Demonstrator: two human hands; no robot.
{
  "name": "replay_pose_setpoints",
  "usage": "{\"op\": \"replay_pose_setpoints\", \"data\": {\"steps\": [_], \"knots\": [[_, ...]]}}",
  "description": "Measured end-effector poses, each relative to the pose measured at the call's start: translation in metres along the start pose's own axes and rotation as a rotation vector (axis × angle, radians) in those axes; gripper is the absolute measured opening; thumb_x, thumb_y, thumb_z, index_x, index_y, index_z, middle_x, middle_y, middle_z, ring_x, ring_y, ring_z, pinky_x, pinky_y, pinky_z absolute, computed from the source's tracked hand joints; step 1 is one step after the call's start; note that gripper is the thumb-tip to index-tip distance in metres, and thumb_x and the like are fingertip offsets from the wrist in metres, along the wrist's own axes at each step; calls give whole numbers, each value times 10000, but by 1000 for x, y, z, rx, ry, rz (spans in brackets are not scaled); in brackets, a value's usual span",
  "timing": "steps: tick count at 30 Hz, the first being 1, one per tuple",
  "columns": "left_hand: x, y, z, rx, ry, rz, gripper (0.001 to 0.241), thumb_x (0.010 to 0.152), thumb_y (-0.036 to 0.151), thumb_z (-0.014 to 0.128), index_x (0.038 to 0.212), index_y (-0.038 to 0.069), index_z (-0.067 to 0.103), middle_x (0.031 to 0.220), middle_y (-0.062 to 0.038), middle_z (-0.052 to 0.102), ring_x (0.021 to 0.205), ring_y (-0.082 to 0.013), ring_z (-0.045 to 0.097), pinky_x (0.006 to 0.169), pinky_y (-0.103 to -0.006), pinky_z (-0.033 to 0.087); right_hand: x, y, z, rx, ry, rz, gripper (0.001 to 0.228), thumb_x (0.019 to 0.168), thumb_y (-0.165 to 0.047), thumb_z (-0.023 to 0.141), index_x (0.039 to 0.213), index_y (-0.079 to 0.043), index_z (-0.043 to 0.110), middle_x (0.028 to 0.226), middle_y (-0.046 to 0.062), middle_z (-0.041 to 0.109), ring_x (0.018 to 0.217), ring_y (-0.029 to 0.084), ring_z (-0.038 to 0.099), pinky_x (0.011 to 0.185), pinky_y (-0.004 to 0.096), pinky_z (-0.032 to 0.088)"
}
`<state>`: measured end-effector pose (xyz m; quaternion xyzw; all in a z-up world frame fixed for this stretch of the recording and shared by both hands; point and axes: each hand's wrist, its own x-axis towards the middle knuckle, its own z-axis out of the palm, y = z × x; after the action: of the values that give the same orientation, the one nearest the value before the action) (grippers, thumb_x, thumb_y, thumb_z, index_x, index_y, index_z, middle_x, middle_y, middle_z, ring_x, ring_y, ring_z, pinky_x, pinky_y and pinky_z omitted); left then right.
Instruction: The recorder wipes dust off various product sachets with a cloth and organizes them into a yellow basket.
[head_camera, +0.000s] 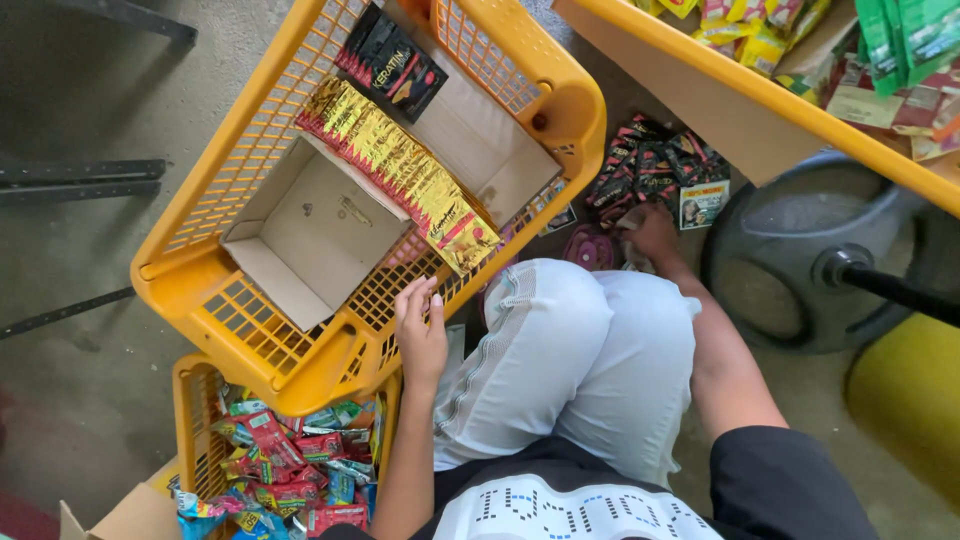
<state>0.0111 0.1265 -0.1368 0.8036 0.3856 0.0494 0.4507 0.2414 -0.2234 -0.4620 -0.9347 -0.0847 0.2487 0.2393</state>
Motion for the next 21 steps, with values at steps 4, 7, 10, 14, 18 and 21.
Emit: {"op": "replay_pose_setpoints", "data": {"steps": [4, 7, 10, 14, 18, 21], "knots": [[-11, 11, -4, -41, 5, 42, 271, 1024, 111, 562, 1255, 12, 663, 1323, -153, 595, 1140, -271, 673, 991, -374, 542, -39, -20, -64, 167, 60, 68, 561, 714, -335, 896, 1169, -66, 710, 1085, 190, 731, 997, 379, 697, 848, 468, 550], [-22, 35, -9, -33, -8, 86, 252, 1014, 99, 579, 1229, 11, 677, 1268, -152, 631, 1137, -284, 674, 988, -369, 540, -76, -19, -130, 271, 284, 125, 476, 833, -395, 884, 1076, -40, 680, 982, 168, 724, 886, 295, 697, 810, 439, 548], [-39, 76, -16, -57, -50, 194, 228, 1007, 86, 599, 1202, 13, 692, 1225, -150, 675, 1154, -297, 673, 1009, -369, 526, -124, -11, -207, 415, 487, 5, 357, 894, -169, 899, 1063, -14, 626, 983, 68, 677, 887, 167, 604, 812, 360, 540], [-57, 120, -20, -183, -158, 407, 243, 1025, 120, 597, 1228, 32, 696, 1282, -141, 692, 1220, -288, 665, 1082, -386, 502, -216, -80, -319, 573, 289, -127, 253, 949, -18, 816, 1087, 8, 606, 1018, 16, 665, 952, 90, 617, 854, 291, 524], [-68, 114, 6, -782, -550, 325, 400, 1092, 282, 526, 1391, 47, 650, 1507, -113, 591, 1422, -238, 549, 1230, -395, 403, -288, -164, -370, 588, -83, -237, 503, 763, -11, 744, 1251, -19, 622, 976, 42, 689, 901, 103, 667, 798, 290, 554], [-84, 103, 39, -1370, -965, 40, 543, 1108, 382, 478, 1517, 29, 534, 1647, -96, 464, 1536, -225, 422, 1280, -408, 323, -316, -244, -356, 782, -561, -229, 448, 767, -64, 780, 1197, 3, 675, 971, 104, 770, 847, 155, 718, 723, 337, 595]]}}
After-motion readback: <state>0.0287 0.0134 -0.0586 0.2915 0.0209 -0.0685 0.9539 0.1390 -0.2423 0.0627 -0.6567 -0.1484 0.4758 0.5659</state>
